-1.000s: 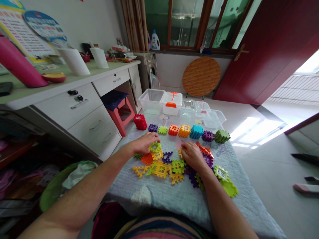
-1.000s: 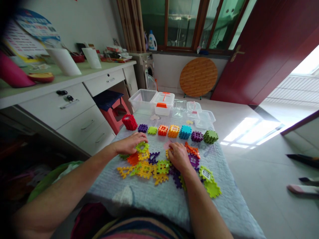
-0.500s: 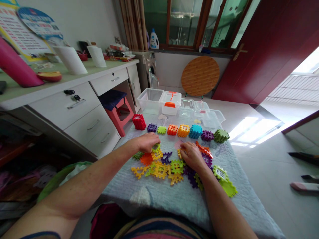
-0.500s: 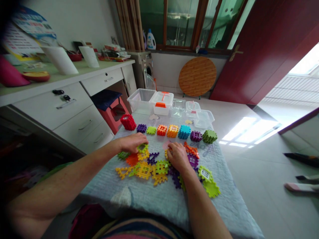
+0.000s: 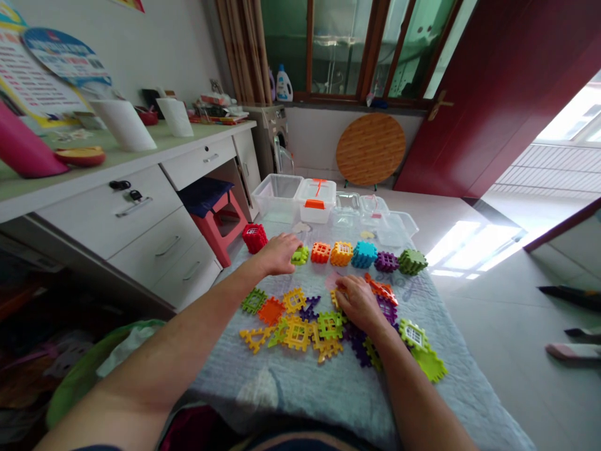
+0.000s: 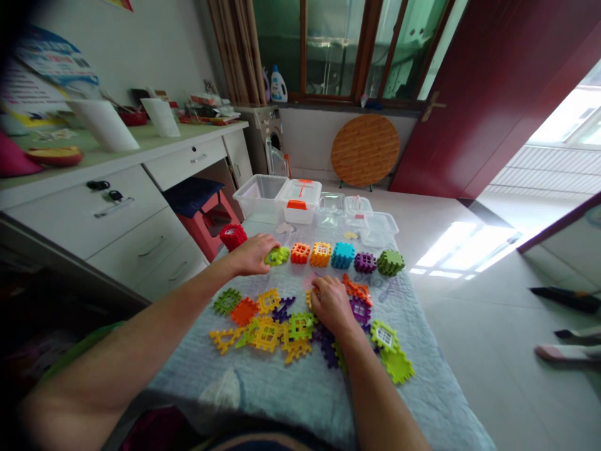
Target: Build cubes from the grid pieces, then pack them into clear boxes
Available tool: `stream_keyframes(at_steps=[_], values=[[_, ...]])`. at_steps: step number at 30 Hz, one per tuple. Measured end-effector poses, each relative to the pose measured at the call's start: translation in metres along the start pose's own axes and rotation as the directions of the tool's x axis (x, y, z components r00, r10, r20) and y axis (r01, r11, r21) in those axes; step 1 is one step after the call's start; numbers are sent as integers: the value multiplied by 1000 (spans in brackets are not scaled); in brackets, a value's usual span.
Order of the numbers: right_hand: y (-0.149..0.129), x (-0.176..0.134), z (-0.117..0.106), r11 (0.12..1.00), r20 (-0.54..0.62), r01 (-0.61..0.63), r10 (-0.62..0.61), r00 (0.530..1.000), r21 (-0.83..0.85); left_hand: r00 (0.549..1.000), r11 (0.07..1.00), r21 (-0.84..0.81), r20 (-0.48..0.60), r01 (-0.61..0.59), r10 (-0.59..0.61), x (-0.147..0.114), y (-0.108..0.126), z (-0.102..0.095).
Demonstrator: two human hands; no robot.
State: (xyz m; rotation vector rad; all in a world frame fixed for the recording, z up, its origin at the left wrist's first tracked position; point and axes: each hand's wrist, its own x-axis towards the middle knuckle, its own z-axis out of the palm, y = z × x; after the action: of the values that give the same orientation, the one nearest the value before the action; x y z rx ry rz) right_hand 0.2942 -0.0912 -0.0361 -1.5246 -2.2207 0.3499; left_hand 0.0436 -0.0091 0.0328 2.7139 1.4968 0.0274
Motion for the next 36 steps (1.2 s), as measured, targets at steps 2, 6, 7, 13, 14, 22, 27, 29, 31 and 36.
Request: stream_keyframes(at_steps=[2, 6, 7, 13, 14, 22, 27, 29, 31, 36], values=[[-1, 0, -1, 1000, 2, -6, 6, 1000, 7, 999, 998, 28, 13, 49, -50, 15, 2, -1], [-2, 0, -2, 1000, 0, -11, 11, 1000, 16, 989, 991, 85, 98, 102, -111, 37, 5, 2], [-2, 0, -2, 1000, -3, -9, 9, 1000, 20, 987, 990, 94, 112, 102, -112, 40, 5, 3], [-1, 0, -1, 1000, -14, -5, 5, 1000, 30, 972, 988, 110, 195, 108, -128, 51, 0, 12], [-1, 0, -1, 1000, -12, -6, 6, 1000, 30, 969, 989, 98, 212, 108, -127, 52, -1, 13], [-3, -1, -2, 999, -1, -16, 16, 1000, 28, 959, 995, 55, 265, 83, -95, 57, -4, 18], [-4, 0, -3, 1000, 3, -14, 14, 1000, 21, 957, 995, 77, 276, 67, -85, 60, -6, 17], [-4, 0, -3, 1000, 8, -17, 17, 1000, 19, 958, 994, 88, 277, 58, -80, 60, -6, 17], [-4, -1, -3, 1000, 12, -22, 21, 1000, 19, 960, 994, 91, 268, 56, -79, 60, -7, 18], [-3, 0, -2, 1000, 15, -26, 26, 1000, 16, 960, 995, 77, 268, 66, -84, 60, -7, 18]])
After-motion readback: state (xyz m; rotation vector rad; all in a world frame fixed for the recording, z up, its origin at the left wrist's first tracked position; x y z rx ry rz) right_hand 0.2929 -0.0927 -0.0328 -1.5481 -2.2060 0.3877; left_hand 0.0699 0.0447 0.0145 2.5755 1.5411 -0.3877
